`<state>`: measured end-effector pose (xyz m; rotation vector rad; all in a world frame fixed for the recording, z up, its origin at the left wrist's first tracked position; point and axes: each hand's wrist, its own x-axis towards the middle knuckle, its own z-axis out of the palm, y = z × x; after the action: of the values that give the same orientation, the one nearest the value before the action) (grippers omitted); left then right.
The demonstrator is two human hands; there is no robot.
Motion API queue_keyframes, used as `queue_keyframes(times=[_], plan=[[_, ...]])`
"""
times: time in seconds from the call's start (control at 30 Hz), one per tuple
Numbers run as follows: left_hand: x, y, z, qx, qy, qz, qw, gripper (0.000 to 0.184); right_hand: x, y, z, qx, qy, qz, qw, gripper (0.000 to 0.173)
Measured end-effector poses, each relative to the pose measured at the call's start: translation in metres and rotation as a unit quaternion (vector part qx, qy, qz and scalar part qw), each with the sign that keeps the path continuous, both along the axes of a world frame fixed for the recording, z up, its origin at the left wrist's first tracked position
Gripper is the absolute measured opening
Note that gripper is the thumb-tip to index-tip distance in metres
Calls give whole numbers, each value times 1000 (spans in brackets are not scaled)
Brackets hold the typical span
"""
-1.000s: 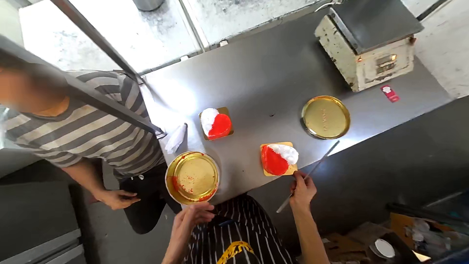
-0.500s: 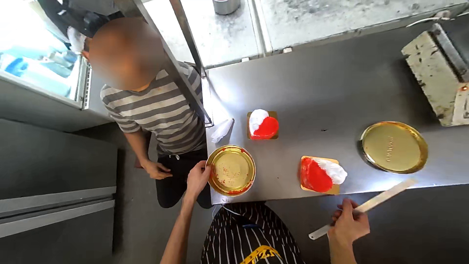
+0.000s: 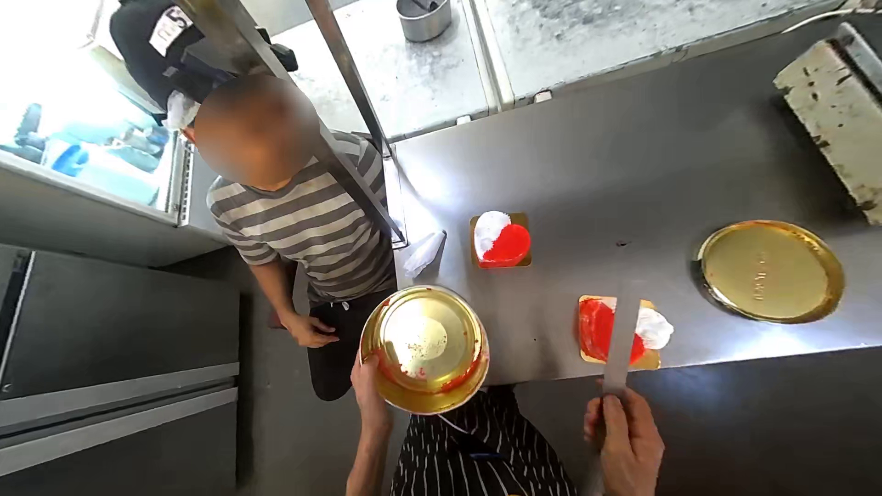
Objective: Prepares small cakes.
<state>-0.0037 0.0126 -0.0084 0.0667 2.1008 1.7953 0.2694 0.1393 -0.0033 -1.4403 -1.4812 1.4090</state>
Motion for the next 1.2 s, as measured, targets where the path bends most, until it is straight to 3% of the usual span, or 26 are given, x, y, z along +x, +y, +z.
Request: queue_keyframes(times=[0.17,0.27,0.37,0.43,0.53,0.67,0.77,0.87,0.97,1.03,1.1,1.2], plan=[[14,22,-5,137,9,-66,988,48,-37,-45,7,50,-27,42,998,31],[8,26,-2,182,-18,-125,975,51,-48,-69,12,60,4,-76,995,31],[3,22,-3,221,-33,-220,950,46,-54,-111,13,85,-3,-110,990,28],[1,22,-5,240,-47,-277,929,49,-56,-133,12,101,0,-195,976,26],[17,15,2,220,-82,-336,912,57,-61,-168,14,100,-7,-269,958,21],[45,1,10,223,-105,-437,865,51,-58,-209,13,87,8,-401,912,17],[70,-17,5,201,-170,-465,845,55,-51,-246,7,82,7,-427,900,18],[94,-29,9,182,-165,-502,829,64,-37,-282,4,93,35,-522,847,21],[123,-51,9,173,-174,-551,798,68,-28,-318,6,87,36,-528,844,18],[143,-67,12,208,-141,-601,759,58,-21,-343,3,105,40,-571,813,17],[168,-86,13,208,-140,-604,756,57,-7,-370,2,124,37,-614,779,19],[199,-127,11,244,-132,-659,699,59,9,-416,-3,103,40,-615,781,17]])
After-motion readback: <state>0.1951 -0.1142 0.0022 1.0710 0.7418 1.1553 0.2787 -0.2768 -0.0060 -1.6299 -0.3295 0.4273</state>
